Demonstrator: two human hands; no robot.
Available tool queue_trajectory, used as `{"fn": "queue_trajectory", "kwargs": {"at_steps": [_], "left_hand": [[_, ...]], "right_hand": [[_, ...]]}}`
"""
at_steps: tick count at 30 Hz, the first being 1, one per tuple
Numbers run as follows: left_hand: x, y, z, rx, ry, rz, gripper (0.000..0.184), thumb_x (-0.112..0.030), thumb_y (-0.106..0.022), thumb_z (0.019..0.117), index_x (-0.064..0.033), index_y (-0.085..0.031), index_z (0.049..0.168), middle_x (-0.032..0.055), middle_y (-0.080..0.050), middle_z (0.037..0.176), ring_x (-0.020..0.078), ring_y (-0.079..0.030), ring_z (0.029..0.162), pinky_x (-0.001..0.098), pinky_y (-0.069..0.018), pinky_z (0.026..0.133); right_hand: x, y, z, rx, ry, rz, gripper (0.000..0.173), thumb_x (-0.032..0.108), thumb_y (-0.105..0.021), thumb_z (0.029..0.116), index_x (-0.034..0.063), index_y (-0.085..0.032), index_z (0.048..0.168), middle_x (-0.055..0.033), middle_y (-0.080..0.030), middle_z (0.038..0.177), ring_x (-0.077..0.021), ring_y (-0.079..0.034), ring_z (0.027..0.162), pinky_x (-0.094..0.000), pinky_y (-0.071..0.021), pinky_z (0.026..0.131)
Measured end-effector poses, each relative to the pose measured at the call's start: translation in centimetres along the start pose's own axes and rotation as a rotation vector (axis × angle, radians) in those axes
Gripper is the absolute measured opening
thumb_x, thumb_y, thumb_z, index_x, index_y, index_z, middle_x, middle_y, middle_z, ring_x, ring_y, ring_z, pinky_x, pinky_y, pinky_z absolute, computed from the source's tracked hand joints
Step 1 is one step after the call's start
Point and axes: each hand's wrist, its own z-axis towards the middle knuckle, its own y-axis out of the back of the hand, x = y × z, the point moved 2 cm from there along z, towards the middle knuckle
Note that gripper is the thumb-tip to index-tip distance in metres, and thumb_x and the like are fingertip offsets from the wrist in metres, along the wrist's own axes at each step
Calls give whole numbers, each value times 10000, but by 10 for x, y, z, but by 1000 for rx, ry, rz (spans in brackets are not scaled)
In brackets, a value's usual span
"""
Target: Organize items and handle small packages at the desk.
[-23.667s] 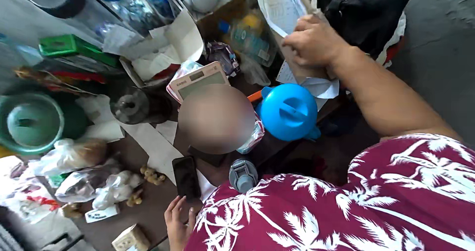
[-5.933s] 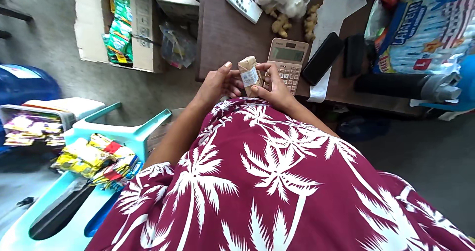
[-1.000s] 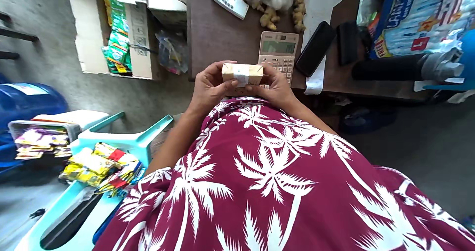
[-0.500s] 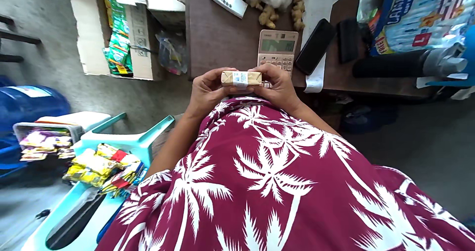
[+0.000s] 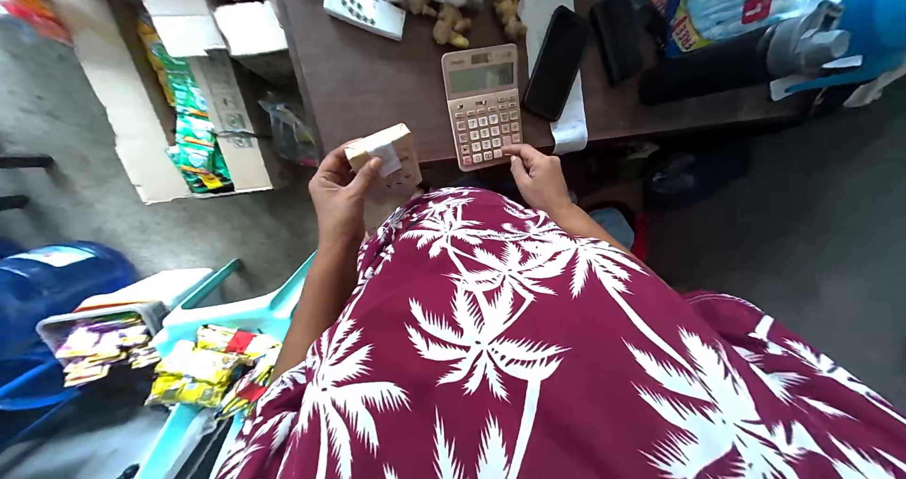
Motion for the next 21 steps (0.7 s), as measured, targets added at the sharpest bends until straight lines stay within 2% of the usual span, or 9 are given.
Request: {"fn": "queue_trajectory", "kwargs": {"at_steps": [1,3,7,12,13,16,18,20,21], "left_hand": [[0,1,1,-4,9,1,340,-46,-723,916,-15,-605,1233,3,-721,1056,104,-703,941,312,-602,857],[-1,-1,1,-9,31,12,331,-50,-715,920,-27,-600,1229,-6,-722,1046,99,-707,928,308,-609,841],[-3,-7,0,-2,40,17,327,-56,-714,921,-34,-596,1225,-5,-722,1036,104,-709,932,309,-608,848],[-5,-11,-2,10,38,25,326,-54,-719,919,-37,-597,1221,-5,-721,1039,104,-708,927,309,-607,848],[-5,-11,-2,8,39,25,326,-53,-715,921,-36,-597,1224,-4,-721,1042,105,-708,931,311,-607,853],[-4,-10,-3,1,35,25,327,-52,-720,919,-37,-600,1223,-4,-727,1041,111,-712,937,319,-609,858],[-3,-9,-4,-6,33,27,328,-51,-722,916,-43,-599,1220,-9,-725,1039,106,-711,935,315,-609,855],[-3,-9,-5,-9,31,26,333,-46,-723,912,-39,-598,1221,-8,-724,1040,104,-710,931,312,-609,848],[-3,-10,-5,-5,28,24,330,-41,-719,914,-39,-595,1220,-9,-723,1039,104,-710,928,311,-609,845]], "right_hand": [[-5,0,-1,-11,-28,-39,356,153,-447,1049,74,-697,1290,-164,-751,925,-319,-714,763,-550,-559,714],[-8,-1,0,-37,-62,-114,377,161,-435,1053,100,-682,1331,-181,-746,918,-372,-715,776,-599,-545,700],[-1,1,10,-102,-88,-240,412,143,-439,1041,128,-639,1402,-198,-740,864,-422,-714,750,-613,-536,661],[1,6,28,51,-191,-300,462,144,-440,1029,165,-587,1466,-202,-746,970,-426,-719,894,-629,-537,763],[3,6,29,53,-172,-310,460,148,-445,1028,166,-591,1463,-198,-745,954,-420,-720,878,-622,-538,755],[7,1,25,-26,2,-325,420,153,-476,1014,139,-655,1394,-182,-724,802,-401,-706,721,-590,-536,645],[10,-5,24,11,30,-327,410,156,-483,1013,147,-666,1380,-195,-727,818,-415,-712,745,-601,-538,658],[14,-6,24,97,-17,-341,428,163,-466,1026,177,-637,1418,-201,-739,884,-424,-721,825,-610,-541,718],[14,-6,23,95,-18,-339,433,164,-465,1025,181,-634,1424,-196,-739,880,-419,-719,819,-603,-540,714]]}}
